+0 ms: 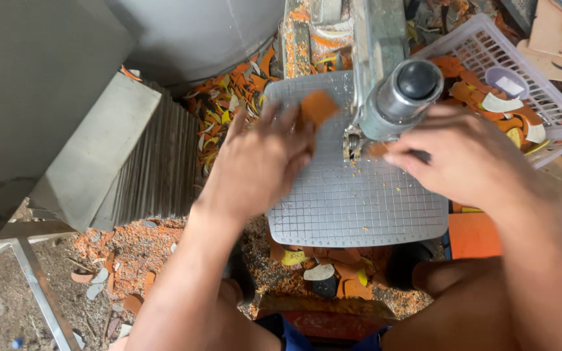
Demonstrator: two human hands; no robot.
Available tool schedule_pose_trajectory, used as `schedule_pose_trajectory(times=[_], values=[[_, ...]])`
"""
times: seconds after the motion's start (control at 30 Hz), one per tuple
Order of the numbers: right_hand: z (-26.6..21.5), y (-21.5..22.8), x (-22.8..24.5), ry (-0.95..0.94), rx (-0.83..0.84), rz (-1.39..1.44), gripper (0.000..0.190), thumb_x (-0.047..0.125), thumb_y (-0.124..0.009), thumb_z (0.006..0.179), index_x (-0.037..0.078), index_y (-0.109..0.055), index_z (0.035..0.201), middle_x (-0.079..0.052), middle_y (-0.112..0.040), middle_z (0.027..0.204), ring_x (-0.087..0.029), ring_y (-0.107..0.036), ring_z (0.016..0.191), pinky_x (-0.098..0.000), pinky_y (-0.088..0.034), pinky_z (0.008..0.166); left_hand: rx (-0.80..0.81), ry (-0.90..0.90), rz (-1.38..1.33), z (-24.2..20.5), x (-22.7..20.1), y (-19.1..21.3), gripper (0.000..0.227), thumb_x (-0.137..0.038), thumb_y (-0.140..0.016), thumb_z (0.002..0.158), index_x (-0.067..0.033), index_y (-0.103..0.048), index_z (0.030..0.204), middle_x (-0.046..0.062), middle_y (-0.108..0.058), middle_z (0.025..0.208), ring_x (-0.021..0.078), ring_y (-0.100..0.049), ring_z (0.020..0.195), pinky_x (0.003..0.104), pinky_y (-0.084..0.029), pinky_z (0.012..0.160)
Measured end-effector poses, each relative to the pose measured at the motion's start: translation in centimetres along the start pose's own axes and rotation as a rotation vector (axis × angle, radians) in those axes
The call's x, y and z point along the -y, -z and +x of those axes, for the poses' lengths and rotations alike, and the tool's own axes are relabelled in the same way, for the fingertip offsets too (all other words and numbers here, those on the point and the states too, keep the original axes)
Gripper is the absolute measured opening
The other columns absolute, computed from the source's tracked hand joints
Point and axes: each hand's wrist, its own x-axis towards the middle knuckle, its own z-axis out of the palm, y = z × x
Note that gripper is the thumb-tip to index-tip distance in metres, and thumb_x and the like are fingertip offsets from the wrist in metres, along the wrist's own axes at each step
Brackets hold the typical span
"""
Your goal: The person uses a vertical spindle sander to shape the edges of several small, colorful foam pieces. They guide each piece against the rotating spindle, then place the finished pieces into a nearby white basket.
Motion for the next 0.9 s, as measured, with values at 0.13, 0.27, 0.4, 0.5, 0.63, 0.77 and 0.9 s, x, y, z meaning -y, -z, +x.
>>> schedule_pose_trajectory(times=[0.13, 0.27, 0.4, 0.5, 0.63, 0.77, 0.9], values=[[0.2, 1.8, 0.7, -0.377, 0.074, -0.17, 0.032, 0.043, -0.077, 0.087, 0.023, -0.081, 0.112, -0.008, -0.079, 0.092, -0.032, -0.072, 0.088, -0.0445, -0.054, 0.086, 0.081, 0.007, -0.097, -4.6, -2.5, 1.7, 0.032, -0.019, -0.074, 0.083, -0.016, -0.075, 0.114, 0.011, -0.061, 0.142, 0.0362, -0.05, 0.138, 0.065, -0.033, 0.116], [0.6, 2.9, 2.3, -0.482, -0.148, -0.184, 0.039, 0.042, -0.081, 0.092, 0.012, -0.077, 0.117, -0.016, -0.075, 0.099, -0.034, -0.07, 0.088, -0.044, -0.054, 0.082, 0.026, -0.113, -0.114, -5.5, -3.1, 1.2, 0.037, -0.009, -0.067, 0.087, -0.0189, -0.072, 0.123, 0.005, -0.065, 0.142, 0.032, -0.053, 0.137, 0.063, -0.029, 0.116], [-1.4, 2.9, 5.5, -0.497, 0.165, 0.089, 0.04, 0.044, -0.078, 0.088, 0.014, -0.075, 0.114, -0.012, -0.075, 0.108, -0.028, -0.072, 0.09, -0.0413, -0.057, 0.08, -0.014, -0.196, -0.138, -5.4, -2.6, 0.6, 0.046, -0.013, -0.066, 0.087, -0.0127, -0.068, 0.132, 0.004, -0.069, 0.136, 0.0279, -0.06, 0.133, 0.057, -0.035, 0.117], [-2.9, 0.8, 6.8, 0.114, -0.019, 0.218, 0.045, 0.035, -0.08, 0.08, 0.009, -0.07, 0.115, -0.01, -0.069, 0.122, -0.028, -0.068, 0.105, -0.0407, -0.055, 0.087, -0.054, -0.171, -0.155, -5.0, -2.6, 0.4, 0.041, -0.027, -0.069, 0.095, -0.0083, -0.067, 0.132, 0.009, -0.07, 0.135, 0.0281, -0.062, 0.131, 0.053, -0.042, 0.115], [-3.8, -1.5, 7.7, 0.059, -0.053, 0.186, 0.04, 0.026, -0.08, 0.079, 0.007, -0.069, 0.112, -0.009, -0.066, 0.112, -0.031, -0.065, 0.104, -0.0434, -0.055, 0.088, -0.152, -0.107, -0.18, -4.7, -3.4, 0.4, 0.048, -0.041, -0.073, 0.094, -0.0047, -0.07, 0.124, 0.017, -0.068, 0.132, 0.0324, -0.063, 0.129, 0.05, -0.048, 0.11], [-3.5, -1.7, 8.2, 0.001, -0.113, 0.23, 0.043, 0.024, -0.082, 0.074, 0.006, -0.068, 0.111, -0.011, -0.065, 0.111, -0.032, -0.065, 0.103, -0.0425, -0.056, 0.086, -0.275, -0.035, -0.067, -3.9, -4.2, -0.7, 0.055, -0.045, -0.077, 0.08, -0.0024, -0.074, 0.114, 0.023, -0.069, 0.127, 0.0387, -0.065, 0.117, 0.052, -0.048, 0.097], [-3.2, -1.4, 8.3, -0.12, -0.138, 0.144, 0.047, 0.028, -0.085, 0.073, 0.006, -0.068, 0.112, -0.011, -0.065, 0.11, -0.031, -0.066, 0.097, -0.044, -0.056, 0.084, -0.318, 0.184, 0.019, -3.2, -1.6, 0.1, 0.031, -0.03, -0.077, 0.089, -0.0071, -0.077, 0.11, 0.018, -0.071, 0.127, 0.0363, -0.068, 0.113, 0.049, -0.051, 0.099]])
